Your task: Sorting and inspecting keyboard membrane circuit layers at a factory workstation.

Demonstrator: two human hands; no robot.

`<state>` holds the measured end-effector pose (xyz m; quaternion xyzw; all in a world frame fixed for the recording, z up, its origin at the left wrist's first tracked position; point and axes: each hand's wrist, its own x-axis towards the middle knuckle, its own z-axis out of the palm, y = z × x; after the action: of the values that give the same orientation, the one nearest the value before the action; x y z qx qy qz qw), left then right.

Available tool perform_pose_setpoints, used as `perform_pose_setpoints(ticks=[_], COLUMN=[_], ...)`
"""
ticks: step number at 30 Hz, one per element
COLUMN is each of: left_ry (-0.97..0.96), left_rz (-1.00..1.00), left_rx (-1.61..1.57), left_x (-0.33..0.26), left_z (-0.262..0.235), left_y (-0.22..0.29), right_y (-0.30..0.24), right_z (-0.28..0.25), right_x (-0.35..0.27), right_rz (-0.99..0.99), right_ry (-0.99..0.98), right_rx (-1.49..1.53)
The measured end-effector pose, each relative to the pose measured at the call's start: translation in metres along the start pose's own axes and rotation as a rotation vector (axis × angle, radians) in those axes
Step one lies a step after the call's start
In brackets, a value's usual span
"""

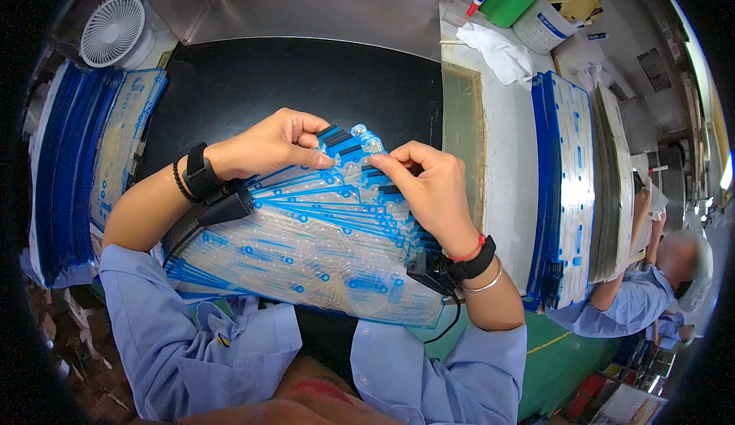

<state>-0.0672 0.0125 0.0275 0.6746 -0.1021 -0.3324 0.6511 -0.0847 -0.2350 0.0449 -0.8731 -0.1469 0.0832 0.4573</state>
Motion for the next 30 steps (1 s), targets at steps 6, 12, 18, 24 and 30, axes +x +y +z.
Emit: perform_pose_setpoints(ticks=[6, 12, 18, 24, 30], left_ry=[-0.032, -0.045, -0.036, -0.036, -0.026], left_rz=[-0.016, -0.037, -0.029, -0.044, 0.006], left_rx=[-0.037, -0.057, -0.045, -0.008, -0.046], left_x=[0.001, 0.001, 0.002, 0.002, 0.002], left_z=[-0.001, -0.003, -0.004, -0.007, -0.005], left_y=[0.001, -0.002, -0.002, -0.004, -0.004], right_y=[0.009, 0.018, 0.015, 0.011, 0.012], right_z=[0.001, -0.001, 0.001, 0.002, 0.001], right_x=[-0.003, -0.003, -0.001, 0.003, -0.004], right_rz=[-0.124, -0.106, -0.131, -0.023, -0.113], right_ry=[0.064, 0.001, 0.016, -0.008, 0.011], right_rx=[0.035, 0.139, 0.233, 0.010, 0.059])
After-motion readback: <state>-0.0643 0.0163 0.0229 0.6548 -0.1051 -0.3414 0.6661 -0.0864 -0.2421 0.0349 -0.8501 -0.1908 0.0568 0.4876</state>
